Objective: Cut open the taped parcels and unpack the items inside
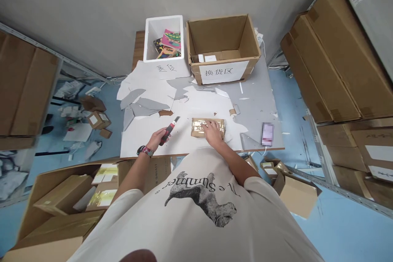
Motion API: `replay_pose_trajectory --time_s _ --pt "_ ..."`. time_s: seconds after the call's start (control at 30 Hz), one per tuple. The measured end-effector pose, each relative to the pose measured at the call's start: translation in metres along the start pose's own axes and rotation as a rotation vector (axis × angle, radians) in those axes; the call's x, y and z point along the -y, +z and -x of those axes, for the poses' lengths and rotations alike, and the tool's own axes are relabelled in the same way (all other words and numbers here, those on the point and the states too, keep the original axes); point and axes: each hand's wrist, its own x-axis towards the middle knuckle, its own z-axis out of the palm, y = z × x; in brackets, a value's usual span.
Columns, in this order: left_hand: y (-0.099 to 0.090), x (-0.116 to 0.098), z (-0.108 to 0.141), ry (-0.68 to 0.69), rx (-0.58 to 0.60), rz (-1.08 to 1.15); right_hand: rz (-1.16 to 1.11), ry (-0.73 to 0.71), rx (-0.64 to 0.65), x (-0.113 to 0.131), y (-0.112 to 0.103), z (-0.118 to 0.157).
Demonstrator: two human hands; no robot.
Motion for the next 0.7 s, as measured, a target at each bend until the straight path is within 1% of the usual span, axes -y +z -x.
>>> replay_pose_trajectory --time_s 0.03,0.07,0.1,0.13,0.2,0.33,0.4,0.47,0.57,0.63,0.7 --pt "-0.002 0.006 0.008 -0.003 -0.082 0.049 0.024 0.003 -0.007 0.000 0.002 -0.002" --pt "-0.002 0.012 0.015 -0.005 -0.139 0.075 0.040 -0.001 -0.006 0.000 0.004 -0.006" --pt "0.000 0.016 0.022 -0.001 -0.171 0.077 0.050 -0.008 0.001 0.000 0.007 -0.010" --pt "0.002 0.020 0.029 0.015 -0.178 0.056 0.053 -0.014 0.009 0.001 0.011 -0.014" --pt "0.011 0.022 0.039 0.103 -0.136 -0.044 0.041 -0.028 0.024 0.001 0.019 -0.022" --pt "0.027 0.015 0.047 0.357 0.048 -0.302 -0.025 -0.064 0.033 -0.002 0.030 -0.030" --pt "0.032 0.012 0.043 0.437 0.098 -0.394 -0.037 -0.066 0.025 -0.005 0.033 -0.032" --pt "0.036 0.010 0.036 0.495 0.112 -0.497 -0.037 -0.065 0.013 -0.008 0.034 -0.033" --pt "0.040 0.004 0.019 0.571 0.088 -0.677 -0.030 -0.069 0.004 -0.010 0.034 -0.035" --pt "0.043 -0.003 0.008 0.620 0.067 -0.774 -0.019 -0.074 0.006 -0.010 0.034 -0.036" --pt "0.044 -0.013 -0.003 0.664 0.079 -0.844 -0.010 -0.077 0.010 -0.010 0.034 -0.036"
